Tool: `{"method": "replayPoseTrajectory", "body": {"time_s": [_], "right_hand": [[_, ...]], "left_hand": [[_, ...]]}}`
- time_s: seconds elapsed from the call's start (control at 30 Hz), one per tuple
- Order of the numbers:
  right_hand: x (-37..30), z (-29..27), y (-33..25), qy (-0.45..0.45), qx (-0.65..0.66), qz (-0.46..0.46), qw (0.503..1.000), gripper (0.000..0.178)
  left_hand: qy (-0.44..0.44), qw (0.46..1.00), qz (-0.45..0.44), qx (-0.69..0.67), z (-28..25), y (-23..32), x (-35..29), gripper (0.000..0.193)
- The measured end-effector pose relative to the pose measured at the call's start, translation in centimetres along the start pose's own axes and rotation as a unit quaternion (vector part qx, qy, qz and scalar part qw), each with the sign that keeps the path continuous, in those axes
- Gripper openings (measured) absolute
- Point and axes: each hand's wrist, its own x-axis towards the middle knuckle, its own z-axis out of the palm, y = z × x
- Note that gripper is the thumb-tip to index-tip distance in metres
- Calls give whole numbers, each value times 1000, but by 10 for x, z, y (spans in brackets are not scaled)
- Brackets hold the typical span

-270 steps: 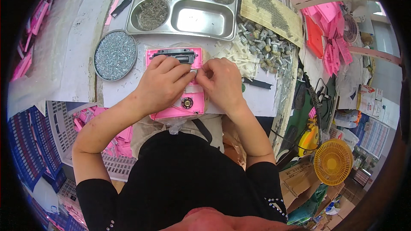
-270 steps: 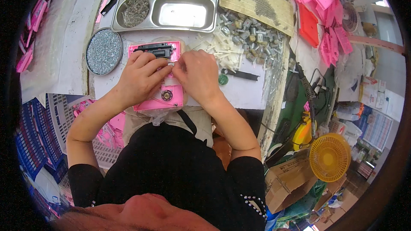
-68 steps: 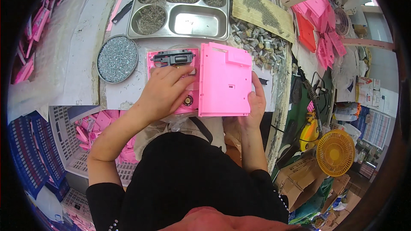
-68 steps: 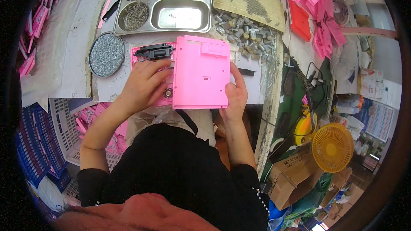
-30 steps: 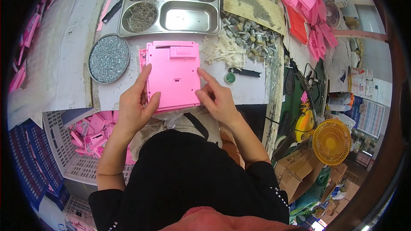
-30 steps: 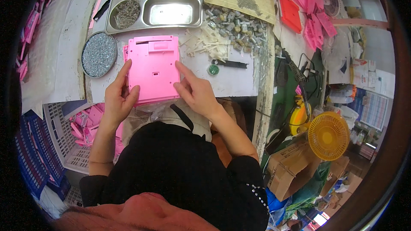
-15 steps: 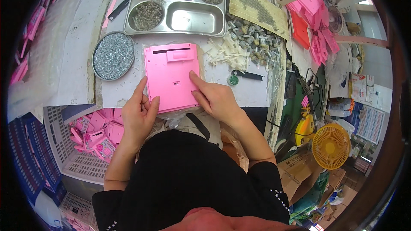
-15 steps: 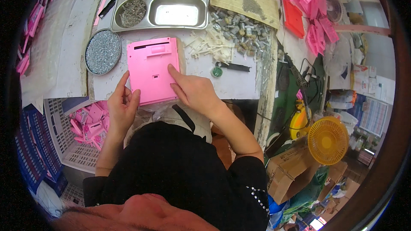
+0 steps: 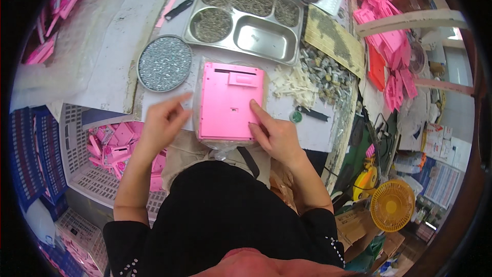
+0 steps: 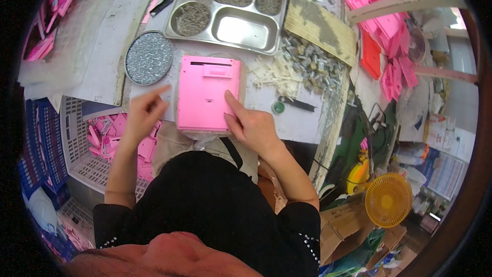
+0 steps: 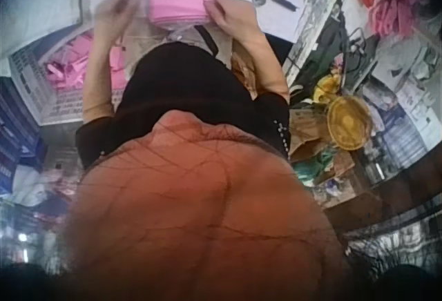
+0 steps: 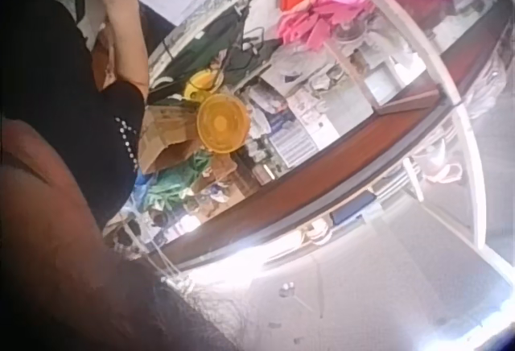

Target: Assembling and soldering components inside a pink plastic toy housing.

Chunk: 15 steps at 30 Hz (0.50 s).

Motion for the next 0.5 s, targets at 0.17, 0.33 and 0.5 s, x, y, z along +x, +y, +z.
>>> {"method": "replayPoseTrajectory", "body": {"time_s": [0.17, 0.33, 0.5], "right_hand": [[22, -28, -12, -41, 1, 32, 999, 43], [104, -22, -31, 55, -27, -144, 988, 26], [223, 68, -44, -63, -200, -263, 942, 11]], "left_hand": [[130, 922, 138, 338, -45, -2, 64, 20], [91, 934, 130, 320, -45, -15, 78, 13], [74, 920, 155, 353, -44, -15, 78, 10]]}}
